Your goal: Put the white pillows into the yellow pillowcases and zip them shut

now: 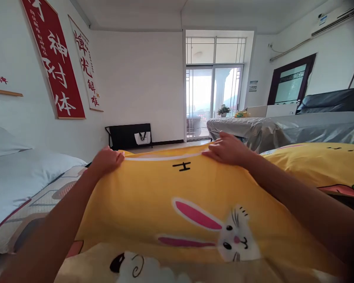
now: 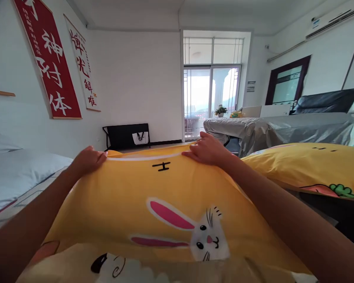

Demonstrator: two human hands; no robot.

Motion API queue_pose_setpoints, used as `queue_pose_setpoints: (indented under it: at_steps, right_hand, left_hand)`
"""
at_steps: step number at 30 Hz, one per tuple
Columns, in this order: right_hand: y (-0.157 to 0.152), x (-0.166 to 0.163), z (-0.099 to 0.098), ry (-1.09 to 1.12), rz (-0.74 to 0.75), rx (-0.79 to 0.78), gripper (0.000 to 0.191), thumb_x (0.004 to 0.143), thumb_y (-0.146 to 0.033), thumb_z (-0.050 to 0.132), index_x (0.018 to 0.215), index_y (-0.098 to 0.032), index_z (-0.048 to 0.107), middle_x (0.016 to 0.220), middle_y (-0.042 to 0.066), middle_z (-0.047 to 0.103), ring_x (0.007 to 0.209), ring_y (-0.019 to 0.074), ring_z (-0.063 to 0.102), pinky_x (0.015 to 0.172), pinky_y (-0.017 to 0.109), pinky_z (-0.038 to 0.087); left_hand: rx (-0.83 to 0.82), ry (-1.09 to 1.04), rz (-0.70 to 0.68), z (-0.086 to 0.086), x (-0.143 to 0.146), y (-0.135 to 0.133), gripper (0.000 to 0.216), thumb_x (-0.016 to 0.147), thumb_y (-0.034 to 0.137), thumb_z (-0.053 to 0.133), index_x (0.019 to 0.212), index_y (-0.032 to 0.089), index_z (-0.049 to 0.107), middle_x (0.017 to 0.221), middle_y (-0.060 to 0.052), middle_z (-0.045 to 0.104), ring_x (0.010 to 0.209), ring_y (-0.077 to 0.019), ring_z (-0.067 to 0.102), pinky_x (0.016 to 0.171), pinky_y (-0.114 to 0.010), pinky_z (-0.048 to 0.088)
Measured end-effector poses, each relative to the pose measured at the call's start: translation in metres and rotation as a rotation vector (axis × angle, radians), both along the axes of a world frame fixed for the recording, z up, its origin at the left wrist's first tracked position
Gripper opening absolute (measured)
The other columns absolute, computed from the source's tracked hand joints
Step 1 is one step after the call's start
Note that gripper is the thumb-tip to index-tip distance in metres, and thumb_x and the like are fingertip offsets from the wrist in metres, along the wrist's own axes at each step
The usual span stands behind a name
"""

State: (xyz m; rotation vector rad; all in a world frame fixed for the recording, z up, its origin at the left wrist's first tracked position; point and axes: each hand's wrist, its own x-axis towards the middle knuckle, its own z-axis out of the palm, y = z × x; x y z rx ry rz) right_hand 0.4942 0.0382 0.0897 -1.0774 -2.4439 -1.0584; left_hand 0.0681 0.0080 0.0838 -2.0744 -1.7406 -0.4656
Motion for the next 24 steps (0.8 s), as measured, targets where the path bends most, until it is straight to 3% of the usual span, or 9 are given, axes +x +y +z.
queue_pose_setpoints:
  at_steps: [1,3,7,9,12,16,19,21,24]
  right_hand:
    - [0.0,0.0,0.009,0.037,-0.015,0.061,0.066,0.096,-0.052,0.018,0.065,-0.017,0.064,0.066,0.01,0.067,0.061,0.0187,0.055,0.083,0.041,0.031]
    - [0.002,-0.002,0.002,0.047,0.002,0.042,0.065,0.097,-0.05,0.016,0.071,-0.017,0.065,0.067,0.01,0.068,0.061,0.0184,0.056,0.081,0.039,0.031]
    - [0.012,-0.01,-0.044,-0.097,0.038,-0.129,0.061,0.096,-0.049,0.027,0.062,-0.017,0.066,0.059,0.009,0.066,0.057,0.0176,0.055,0.08,0.038,0.031]
    - [0.018,-0.013,-0.051,-0.121,0.022,-0.122,0.06,0.097,-0.047,0.029,0.061,-0.017,0.067,0.058,0.009,0.066,0.057,0.0171,0.056,0.081,0.039,0.03]
    - [0.024,-0.019,-0.038,-0.106,0.02,-0.077,0.06,0.097,-0.043,0.028,0.065,-0.016,0.07,0.061,0.009,0.068,0.058,0.0169,0.056,0.082,0.039,0.03]
    - [0.028,-0.03,-0.017,-0.049,-0.016,-0.049,0.063,0.097,-0.045,0.027,0.063,-0.014,0.07,0.063,0.011,0.069,0.06,0.0182,0.058,0.087,0.041,0.028]
    - [0.03,-0.039,-0.012,-0.024,-0.081,-0.11,0.067,0.098,-0.045,0.022,0.066,-0.012,0.071,0.064,0.012,0.069,0.064,0.0191,0.059,0.09,0.042,0.028]
    - [0.033,-0.045,-0.016,0.03,-0.13,-0.157,0.067,0.098,-0.043,0.019,0.071,-0.013,0.072,0.07,0.012,0.07,0.071,0.02,0.061,0.091,0.041,0.029]
    - [0.034,-0.058,-0.046,0.08,-0.222,-0.392,0.055,0.094,-0.043,0.029,0.083,-0.013,0.073,0.083,0.015,0.071,0.084,0.024,0.063,0.084,0.038,0.036]
  left_hand:
    - [0.111,0.082,0.034,0.016,-0.001,-0.007,0.045,0.086,0.036,0.028,0.052,0.019,0.052,0.055,-0.01,0.061,0.067,-0.0252,0.057,0.088,-0.044,0.033]
    - [0.154,0.222,0.062,0.029,0.0,-0.019,0.05,0.089,0.033,0.023,0.054,0.018,0.055,0.051,-0.007,0.058,0.063,-0.0227,0.056,0.083,-0.04,0.035]
    - [0.029,0.388,0.057,0.004,0.007,-0.026,0.048,0.088,0.031,0.026,0.058,0.017,0.06,0.061,-0.01,0.066,0.061,-0.0211,0.058,0.081,-0.038,0.036]
    - [0.009,0.404,0.045,-0.011,0.007,-0.022,0.045,0.087,0.029,0.03,0.055,0.018,0.06,0.067,-0.011,0.07,0.06,-0.02,0.058,0.08,-0.037,0.036]
    - [0.034,0.399,0.076,-0.013,0.003,-0.019,0.046,0.085,0.027,0.031,0.048,0.019,0.055,0.062,-0.011,0.069,0.055,-0.0183,0.057,0.08,-0.038,0.036]
    - [0.085,0.402,0.138,0.011,0.0,-0.029,0.048,0.086,0.027,0.028,0.046,0.019,0.053,0.054,-0.009,0.064,0.053,-0.0184,0.055,0.082,-0.039,0.035]
    - [0.032,0.402,0.187,0.023,-0.001,-0.037,0.047,0.085,0.027,0.028,0.047,0.018,0.054,0.056,-0.009,0.065,0.056,-0.0189,0.055,0.084,-0.039,0.035]
    - [-0.065,0.353,0.242,0.017,-0.002,-0.036,0.045,0.086,0.027,0.029,0.053,0.018,0.059,0.064,-0.01,0.068,0.064,-0.0205,0.059,0.088,-0.04,0.034]
    - [-0.27,0.227,0.347,-0.021,0.001,-0.028,0.033,0.084,0.029,0.041,0.066,0.016,0.066,0.078,-0.013,0.07,0.082,-0.0254,0.064,0.092,-0.043,0.035]
